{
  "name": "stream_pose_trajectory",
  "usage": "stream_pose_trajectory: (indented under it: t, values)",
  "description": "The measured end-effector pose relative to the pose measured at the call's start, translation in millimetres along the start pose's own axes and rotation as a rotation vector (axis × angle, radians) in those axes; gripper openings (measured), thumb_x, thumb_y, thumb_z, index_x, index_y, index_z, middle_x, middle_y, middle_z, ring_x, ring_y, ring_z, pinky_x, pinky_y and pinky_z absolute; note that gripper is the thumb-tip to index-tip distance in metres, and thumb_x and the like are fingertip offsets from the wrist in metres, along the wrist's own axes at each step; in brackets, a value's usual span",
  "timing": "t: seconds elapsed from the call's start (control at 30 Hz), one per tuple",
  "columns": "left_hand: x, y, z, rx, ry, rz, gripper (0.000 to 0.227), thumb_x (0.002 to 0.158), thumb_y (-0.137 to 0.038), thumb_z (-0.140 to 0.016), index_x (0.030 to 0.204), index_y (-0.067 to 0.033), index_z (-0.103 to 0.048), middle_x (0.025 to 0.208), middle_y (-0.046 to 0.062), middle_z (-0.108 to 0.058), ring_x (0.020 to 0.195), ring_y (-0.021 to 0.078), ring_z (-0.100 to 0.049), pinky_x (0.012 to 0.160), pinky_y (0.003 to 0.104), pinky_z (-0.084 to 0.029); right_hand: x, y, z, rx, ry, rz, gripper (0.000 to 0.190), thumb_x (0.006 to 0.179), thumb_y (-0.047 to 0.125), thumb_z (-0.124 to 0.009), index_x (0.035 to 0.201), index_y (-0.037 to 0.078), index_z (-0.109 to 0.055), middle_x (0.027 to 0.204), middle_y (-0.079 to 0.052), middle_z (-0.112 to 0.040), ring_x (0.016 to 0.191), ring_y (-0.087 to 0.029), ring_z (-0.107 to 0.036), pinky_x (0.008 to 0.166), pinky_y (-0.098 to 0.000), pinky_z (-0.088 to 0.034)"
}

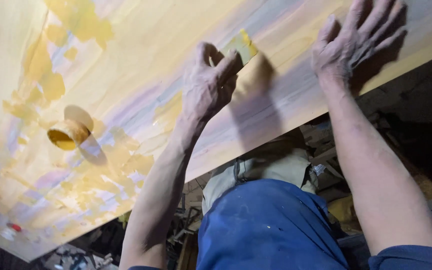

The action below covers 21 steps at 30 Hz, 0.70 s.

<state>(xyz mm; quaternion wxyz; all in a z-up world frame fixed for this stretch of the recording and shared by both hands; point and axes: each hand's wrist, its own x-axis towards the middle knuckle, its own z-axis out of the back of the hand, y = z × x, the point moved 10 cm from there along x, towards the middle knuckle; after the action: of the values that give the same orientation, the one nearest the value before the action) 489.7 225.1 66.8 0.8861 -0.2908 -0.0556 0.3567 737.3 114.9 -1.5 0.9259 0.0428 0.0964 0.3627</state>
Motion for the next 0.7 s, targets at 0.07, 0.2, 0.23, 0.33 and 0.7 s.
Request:
stream_pose_trajectory:
  t: [0.07, 0.2, 0.23, 0.33, 0.7]
  values:
    - [-30.1, -7.7, 35.7, -0.154, -0.05, -0.003, 0.032, 0.097, -0.007, -0.068, 0.126, -0.0129, -0.058, 0.11, 0.015, -0.046, 0.069, 0.0242, -0.056, 0.051, 0.037, -0.048, -4.3, 1.1, -3.3, 0.008, -0.131, 0.097, 0.055, 0.113, 0.038, -0.059, 0.155, 0.004, -0.052, 0.151, -0.027, -0.035, 0.134, -0.051, -0.033, 0.107, -0.0704, -0.023]
    - [-108.6, 17.0, 41.3, -0.345, -0.011, 0.14, 0.012, 0.102, 0.005, -0.052, 0.095, -0.0021, -0.058, 0.071, 0.007, -0.044, 0.058, 0.02, -0.04, 0.051, 0.036, -0.026, -5.4, 3.2, 7.0, -0.032, -0.254, 0.147, 0.046, 0.111, 0.035, -0.063, 0.145, 0.006, -0.054, 0.142, -0.025, -0.047, 0.128, -0.053, -0.042, 0.098, -0.0676, -0.032]
    - [-134.1, 33.6, 22.5, -0.346, -0.013, 0.139, 0.012, 0.102, 0.005, -0.052, 0.095, -0.0021, -0.058, 0.071, 0.007, -0.044, 0.058, 0.02, -0.04, 0.051, 0.036, -0.026, -5.6, 1.6, 5.1, -0.034, -0.257, 0.149, 0.046, 0.111, 0.035, -0.063, 0.145, 0.006, -0.054, 0.142, -0.025, -0.047, 0.128, -0.053, -0.042, 0.098, -0.0676, -0.032]
    - [-181.1, 68.3, -32.5, -0.399, 0.149, 0.297, 0.05, 0.094, 0.007, -0.055, 0.142, -0.0045, -0.054, 0.077, 0.006, -0.066, 0.063, 0.0135, -0.062, 0.053, 0.028, -0.051, -4.4, -1.7, -1.8, -0.013, -0.255, 0.153, 0.045, 0.109, 0.033, -0.063, 0.143, 0.004, -0.055, 0.143, -0.027, -0.046, 0.128, -0.054, -0.046, 0.098, -0.0664, -0.033]
    - [-142.8, 46.3, -30.3, 0.179, 0.214, 0.366, 0.032, 0.108, -0.031, -0.045, 0.079, -0.0287, -0.059, 0.057, 0.003, -0.036, 0.038, 0.0216, -0.038, 0.035, 0.038, -0.028, -4.0, -26.9, -41.9, 0.118, -0.44, 0.295, 0.026, 0.106, 0.027, -0.054, 0.096, 0.007, -0.068, 0.089, -0.014, -0.07, 0.087, -0.033, -0.065, 0.077, -0.0475, -0.044]
